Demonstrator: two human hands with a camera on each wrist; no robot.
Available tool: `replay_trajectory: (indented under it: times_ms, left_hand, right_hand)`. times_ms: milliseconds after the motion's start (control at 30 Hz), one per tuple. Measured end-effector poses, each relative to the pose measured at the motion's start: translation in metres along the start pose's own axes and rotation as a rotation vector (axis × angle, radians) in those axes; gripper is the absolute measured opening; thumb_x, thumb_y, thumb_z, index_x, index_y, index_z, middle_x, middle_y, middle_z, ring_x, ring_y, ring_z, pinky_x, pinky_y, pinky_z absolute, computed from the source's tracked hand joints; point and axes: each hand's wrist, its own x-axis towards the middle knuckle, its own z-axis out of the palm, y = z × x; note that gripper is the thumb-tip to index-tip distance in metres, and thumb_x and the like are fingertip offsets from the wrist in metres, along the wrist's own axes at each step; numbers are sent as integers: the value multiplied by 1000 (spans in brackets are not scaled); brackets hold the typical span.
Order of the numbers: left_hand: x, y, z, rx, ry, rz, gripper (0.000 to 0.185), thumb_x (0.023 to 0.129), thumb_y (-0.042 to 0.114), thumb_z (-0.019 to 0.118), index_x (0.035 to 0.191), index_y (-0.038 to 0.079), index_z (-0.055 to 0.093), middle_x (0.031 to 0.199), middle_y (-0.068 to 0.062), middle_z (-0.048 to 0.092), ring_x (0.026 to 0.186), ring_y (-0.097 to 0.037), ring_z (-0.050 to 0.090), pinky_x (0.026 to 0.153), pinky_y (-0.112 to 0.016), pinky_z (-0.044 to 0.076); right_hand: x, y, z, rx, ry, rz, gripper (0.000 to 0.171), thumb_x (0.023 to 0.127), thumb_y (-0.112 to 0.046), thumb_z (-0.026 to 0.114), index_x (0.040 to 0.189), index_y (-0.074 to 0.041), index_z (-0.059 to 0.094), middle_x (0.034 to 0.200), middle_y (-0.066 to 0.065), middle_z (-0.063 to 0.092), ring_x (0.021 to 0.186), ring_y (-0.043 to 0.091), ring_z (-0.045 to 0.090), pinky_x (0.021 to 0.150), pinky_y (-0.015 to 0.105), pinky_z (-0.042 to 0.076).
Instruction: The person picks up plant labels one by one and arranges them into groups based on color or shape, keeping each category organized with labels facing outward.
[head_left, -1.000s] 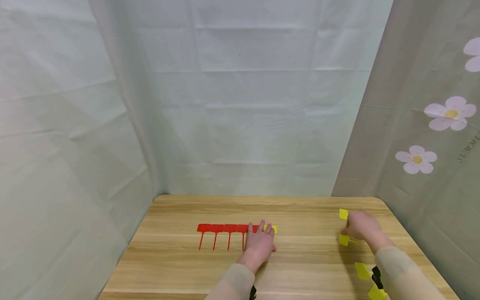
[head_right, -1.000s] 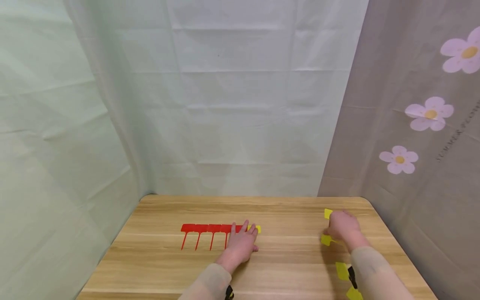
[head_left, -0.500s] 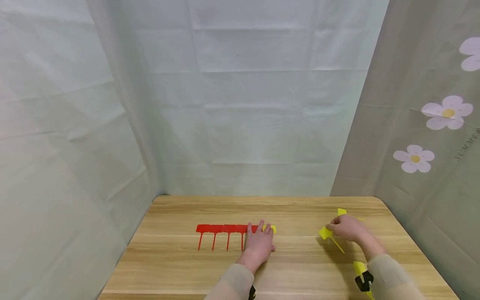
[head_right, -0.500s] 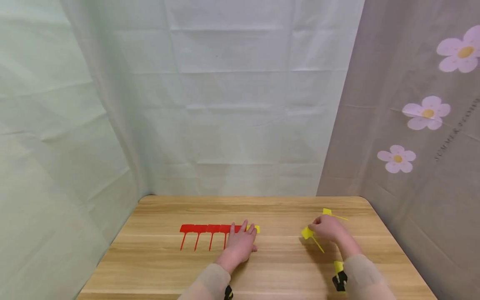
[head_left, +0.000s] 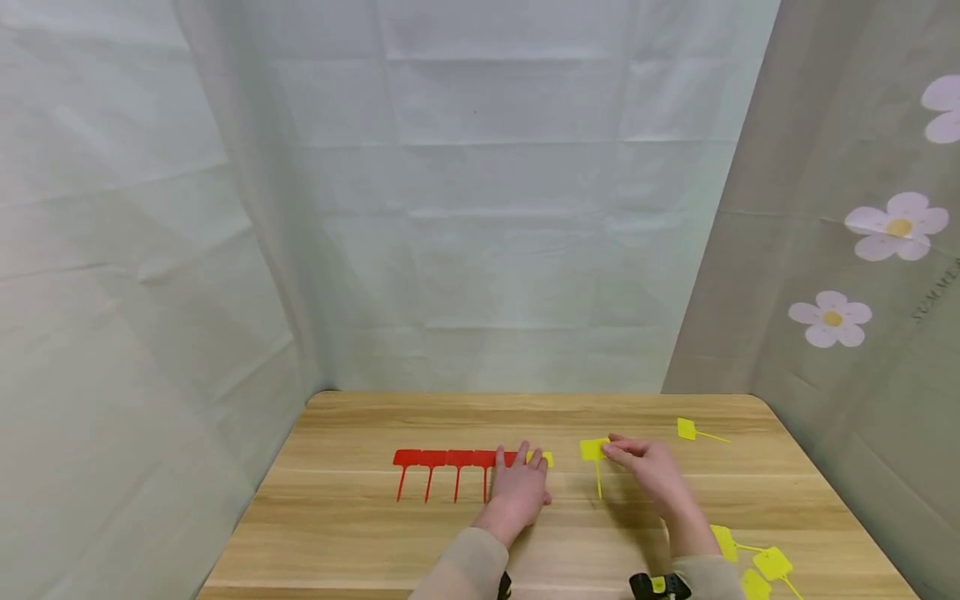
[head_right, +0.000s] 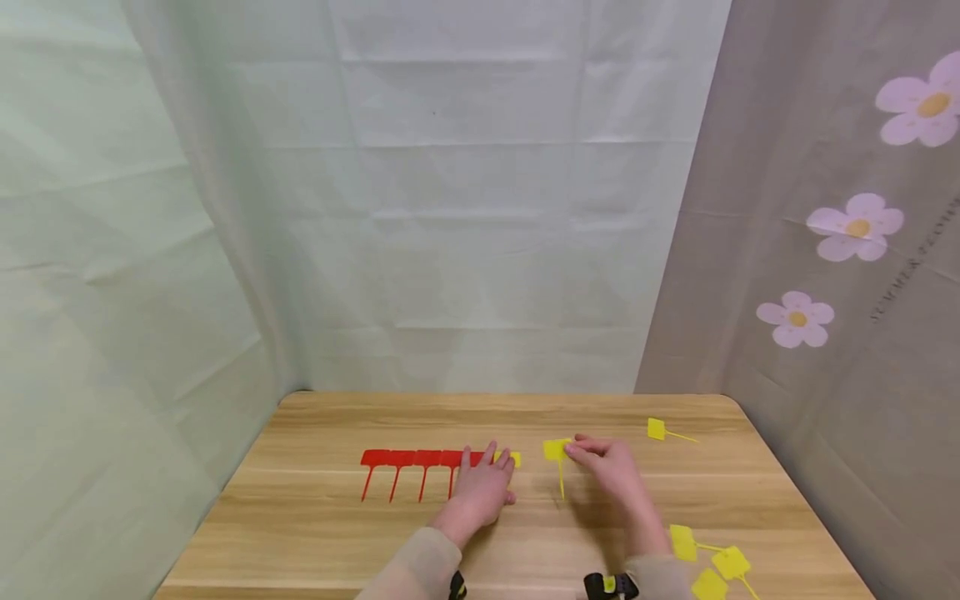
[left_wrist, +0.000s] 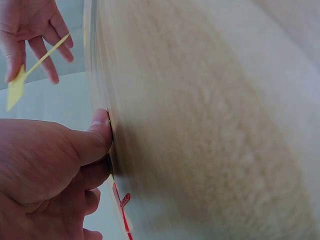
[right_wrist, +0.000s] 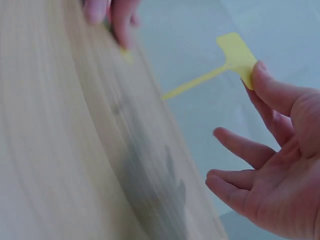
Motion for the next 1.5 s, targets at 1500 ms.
replay_trajectory:
  times_ms: [1500]
  left_hand:
    - [1, -1, -4, -9, -17, 9, 66, 98, 47, 75, 155, 19, 60, 163, 2, 51, 159, -25, 31, 125, -65, 24]
  right_hand:
    - [27, 8, 46, -347, 124, -7, 31, 104, -25, 70, 101, 4, 82, 155, 49, 33, 148, 74, 9, 120, 77, 14]
